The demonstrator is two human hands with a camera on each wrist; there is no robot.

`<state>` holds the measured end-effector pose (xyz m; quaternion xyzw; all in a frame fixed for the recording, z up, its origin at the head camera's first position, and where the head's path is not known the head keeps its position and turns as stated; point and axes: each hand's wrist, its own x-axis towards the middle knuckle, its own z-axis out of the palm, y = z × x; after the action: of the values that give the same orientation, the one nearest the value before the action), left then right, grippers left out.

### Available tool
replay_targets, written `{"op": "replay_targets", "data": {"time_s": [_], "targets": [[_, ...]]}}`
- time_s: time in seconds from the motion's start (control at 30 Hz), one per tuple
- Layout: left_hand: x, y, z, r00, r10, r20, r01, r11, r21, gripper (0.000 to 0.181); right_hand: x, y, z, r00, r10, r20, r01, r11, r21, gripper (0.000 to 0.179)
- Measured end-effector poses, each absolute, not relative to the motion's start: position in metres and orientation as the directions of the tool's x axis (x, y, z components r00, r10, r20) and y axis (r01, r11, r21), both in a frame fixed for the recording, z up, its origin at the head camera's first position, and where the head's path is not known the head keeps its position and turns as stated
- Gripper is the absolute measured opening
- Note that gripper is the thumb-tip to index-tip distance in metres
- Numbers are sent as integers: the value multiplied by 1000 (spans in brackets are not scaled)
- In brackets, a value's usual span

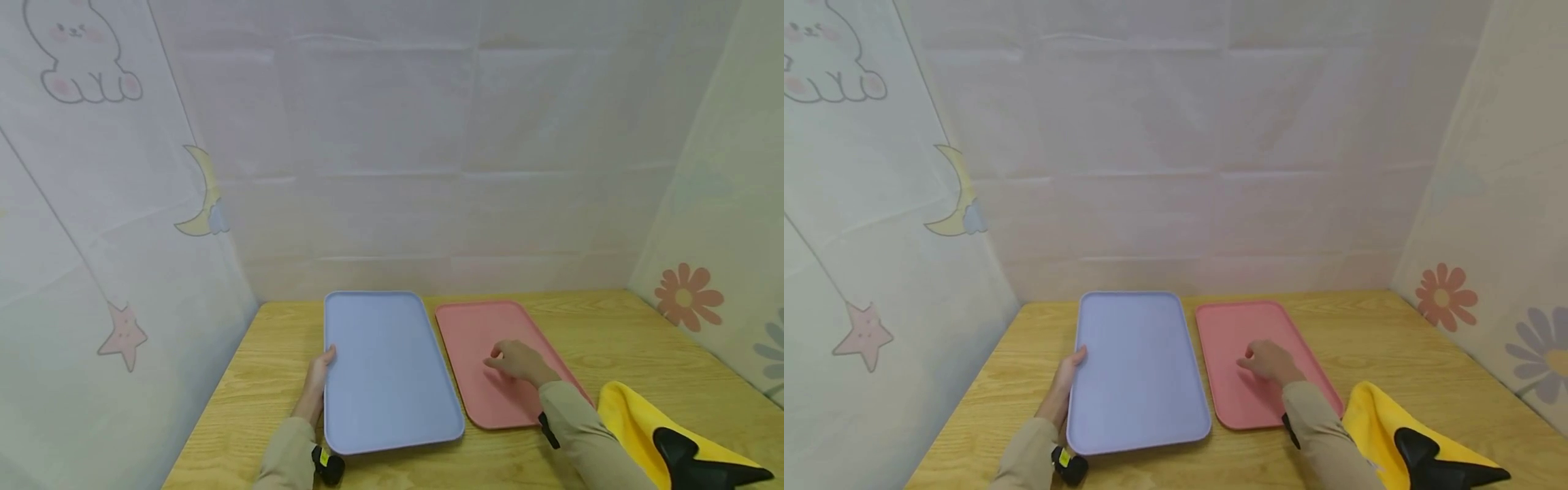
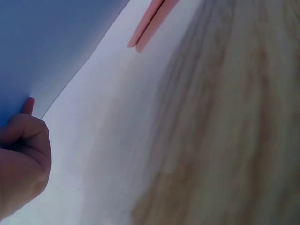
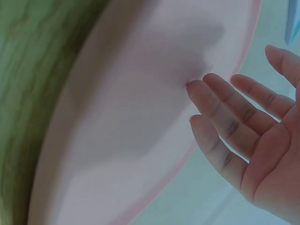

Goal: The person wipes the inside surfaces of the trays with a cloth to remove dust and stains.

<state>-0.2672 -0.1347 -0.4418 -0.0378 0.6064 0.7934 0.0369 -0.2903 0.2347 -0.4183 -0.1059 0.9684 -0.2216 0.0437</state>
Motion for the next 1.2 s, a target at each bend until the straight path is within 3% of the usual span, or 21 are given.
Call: {"op": "replay_targets", "data": {"time_s": [0.7, 1.0, 1.2], "targets": [[-258, -128, -440, -992, 22, -125, -124, -371, 920, 45, -287, 235, -419, -975, -221, -34, -179, 864, -471, 29], [-254, -125, -435, -995, 33, -91, -96, -325, 941, 60, -287, 235, -419, -976, -212, -41, -167, 860, -481, 28], [-252, -122, -431, -994, 68, -90, -109, -373, 921, 45, -288, 236, -419, -976, -215, -44, -168, 861, -480, 28]]}}
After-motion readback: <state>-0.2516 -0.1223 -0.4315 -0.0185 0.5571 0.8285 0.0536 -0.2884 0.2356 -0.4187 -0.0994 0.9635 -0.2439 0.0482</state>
